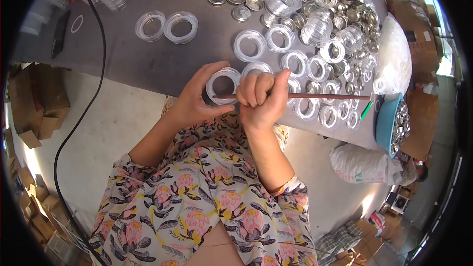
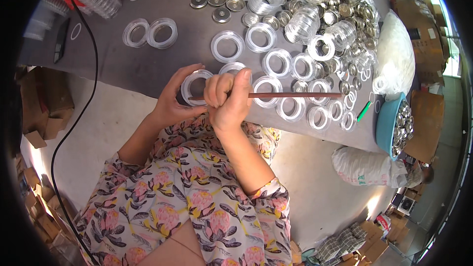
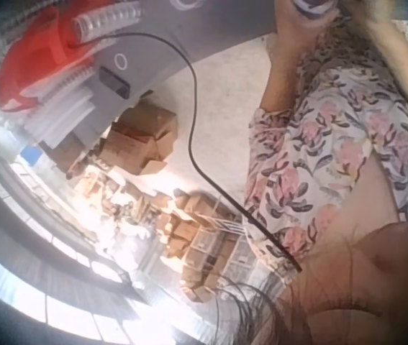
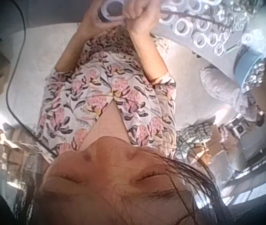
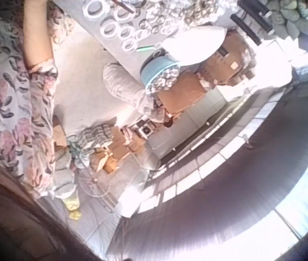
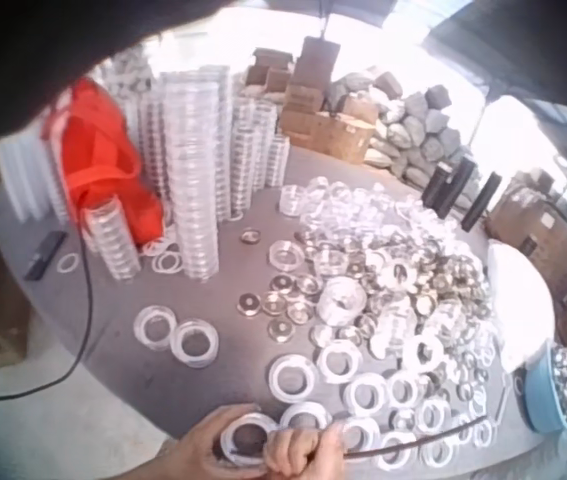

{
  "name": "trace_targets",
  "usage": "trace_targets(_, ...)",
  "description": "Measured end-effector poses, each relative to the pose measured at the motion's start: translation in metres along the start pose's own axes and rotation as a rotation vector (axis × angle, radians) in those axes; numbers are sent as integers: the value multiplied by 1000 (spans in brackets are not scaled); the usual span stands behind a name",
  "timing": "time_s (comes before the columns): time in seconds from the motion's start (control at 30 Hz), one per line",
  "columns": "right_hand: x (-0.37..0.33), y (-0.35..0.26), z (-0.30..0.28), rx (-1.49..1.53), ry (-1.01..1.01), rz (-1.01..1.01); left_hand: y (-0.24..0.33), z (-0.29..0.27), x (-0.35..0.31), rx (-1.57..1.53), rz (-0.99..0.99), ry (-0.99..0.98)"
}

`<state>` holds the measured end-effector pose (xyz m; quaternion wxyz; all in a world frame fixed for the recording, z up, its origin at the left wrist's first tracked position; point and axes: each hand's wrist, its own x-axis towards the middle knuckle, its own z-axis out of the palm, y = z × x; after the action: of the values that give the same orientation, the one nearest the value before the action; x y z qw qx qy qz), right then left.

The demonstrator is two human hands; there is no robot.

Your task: The person sits at a table and assembles clear plastic containers by placing white rubber rings into the grooves of the container bodies. They use a thin wooden stick to press the rings into place and occasionally adjust the position of the containers and metal lids on the table.

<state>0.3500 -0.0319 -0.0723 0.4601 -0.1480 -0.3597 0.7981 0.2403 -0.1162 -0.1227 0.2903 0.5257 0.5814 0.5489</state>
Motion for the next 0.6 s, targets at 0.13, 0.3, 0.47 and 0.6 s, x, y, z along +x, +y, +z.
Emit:
trace_targets(0.13, 13, 14, 5, -108, -13, -124, 2, 1, 0, -19, 2, 12)
trace_targets(0.3, 17, -2, 0, -453, -236, -250, 2, 1, 0, -13, -26, 52)
trace_targets(0.47, -9, -21, 18, -848, -194, -70, -3, 2, -1, -7, -36, 54)
trace_targets(0.6, -2, -13, 22, -379, -89, 72, 1, 1, 0, -24, -24, 49)
